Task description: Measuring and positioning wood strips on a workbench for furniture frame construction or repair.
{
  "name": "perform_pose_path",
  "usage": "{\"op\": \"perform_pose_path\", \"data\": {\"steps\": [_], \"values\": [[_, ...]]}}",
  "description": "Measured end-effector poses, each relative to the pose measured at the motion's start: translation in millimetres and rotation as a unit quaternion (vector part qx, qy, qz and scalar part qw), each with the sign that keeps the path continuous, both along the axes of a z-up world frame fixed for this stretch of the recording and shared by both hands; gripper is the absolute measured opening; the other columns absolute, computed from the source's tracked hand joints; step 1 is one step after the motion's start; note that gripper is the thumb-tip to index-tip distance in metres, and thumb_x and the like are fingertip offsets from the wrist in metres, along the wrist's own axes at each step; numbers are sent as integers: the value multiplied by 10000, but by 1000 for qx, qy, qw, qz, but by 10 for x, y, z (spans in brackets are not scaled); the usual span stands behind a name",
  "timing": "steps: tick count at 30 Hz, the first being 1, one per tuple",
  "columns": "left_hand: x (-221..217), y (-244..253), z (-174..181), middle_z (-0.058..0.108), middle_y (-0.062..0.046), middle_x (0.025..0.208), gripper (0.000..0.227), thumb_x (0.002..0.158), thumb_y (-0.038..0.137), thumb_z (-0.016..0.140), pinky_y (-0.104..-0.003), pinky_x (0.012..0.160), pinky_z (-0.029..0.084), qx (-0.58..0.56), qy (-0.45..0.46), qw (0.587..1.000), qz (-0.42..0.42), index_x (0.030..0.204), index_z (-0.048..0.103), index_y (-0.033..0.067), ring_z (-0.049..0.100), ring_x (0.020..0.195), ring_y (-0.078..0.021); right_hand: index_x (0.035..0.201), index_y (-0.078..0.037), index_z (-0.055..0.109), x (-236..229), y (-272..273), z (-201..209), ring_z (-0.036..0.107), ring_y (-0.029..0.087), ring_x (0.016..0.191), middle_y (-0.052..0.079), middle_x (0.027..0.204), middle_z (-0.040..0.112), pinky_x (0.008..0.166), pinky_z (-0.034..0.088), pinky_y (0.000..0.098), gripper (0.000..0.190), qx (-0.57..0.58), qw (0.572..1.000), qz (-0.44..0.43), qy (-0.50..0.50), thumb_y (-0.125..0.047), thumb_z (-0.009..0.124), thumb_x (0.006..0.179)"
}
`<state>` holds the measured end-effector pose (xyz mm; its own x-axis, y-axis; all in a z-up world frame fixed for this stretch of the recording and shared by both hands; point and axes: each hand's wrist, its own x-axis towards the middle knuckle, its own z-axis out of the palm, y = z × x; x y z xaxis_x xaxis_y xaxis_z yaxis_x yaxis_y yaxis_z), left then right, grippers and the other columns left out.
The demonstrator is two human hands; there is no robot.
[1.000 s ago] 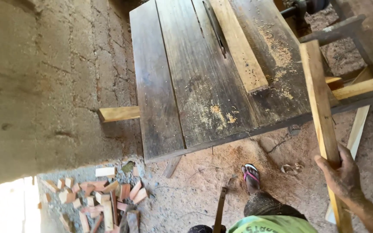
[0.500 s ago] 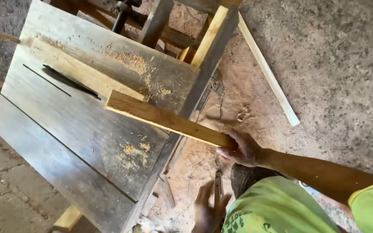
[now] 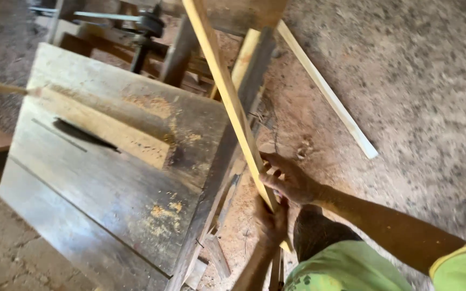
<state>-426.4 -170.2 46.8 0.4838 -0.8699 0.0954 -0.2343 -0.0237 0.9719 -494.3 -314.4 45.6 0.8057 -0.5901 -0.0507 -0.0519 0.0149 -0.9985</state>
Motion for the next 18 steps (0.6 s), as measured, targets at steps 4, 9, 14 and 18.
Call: {"op": "perform_pose_path", "data": {"steps": [4, 9, 14, 18], "values": [[239, -168, -121, 691, -91, 774, 240, 904, 0, 700, -304, 434, 577, 48, -34, 998, 16, 1093, 554, -26, 674, 543, -195, 1461, -119, 556, -655, 99, -511, 730, 255, 1018, 129, 1233, 705, 863, 637, 412, 560, 70, 989, -86, 95, -469, 525, 1025], [245, -312, -82, 686, -86, 710, 642, 904, 161, 716, -282, 439, 521, 269, -97, 949, -134, 1422, 423, -79, 657, 523, -148, 1409, -121, 569, -1628, 349, -1335, 740, 258, 1070, 131, 1352, 674, 888, 636, 412, 509, 151, 933, -153, 290, -438, 508, 1016], [138, -180, -621, 702, -106, 802, 506, 937, 173, 654, -269, 434, 522, 362, 199, 889, -197, 1400, 552, -6, 617, 546, -165, 1402, -160, 559, -1762, 481, -1763, 777, 255, 969, 115, 1310, 688, 862, 634, 385, 494, 284, 873, -121, 378, -444, 506, 1000], [191, 124, -602, 725, -153, 1135, 507, 954, 35, 622, -303, 709, 587, 240, 213, 913, -253, 1447, 545, -53, 688, 929, -202, 1284, -159, 688, -1860, 573, -2576, 786, 293, 896, 134, 1113, 791, 782, 633, 432, 438, 252, 888, -90, 373, -448, 586, 971]]}}
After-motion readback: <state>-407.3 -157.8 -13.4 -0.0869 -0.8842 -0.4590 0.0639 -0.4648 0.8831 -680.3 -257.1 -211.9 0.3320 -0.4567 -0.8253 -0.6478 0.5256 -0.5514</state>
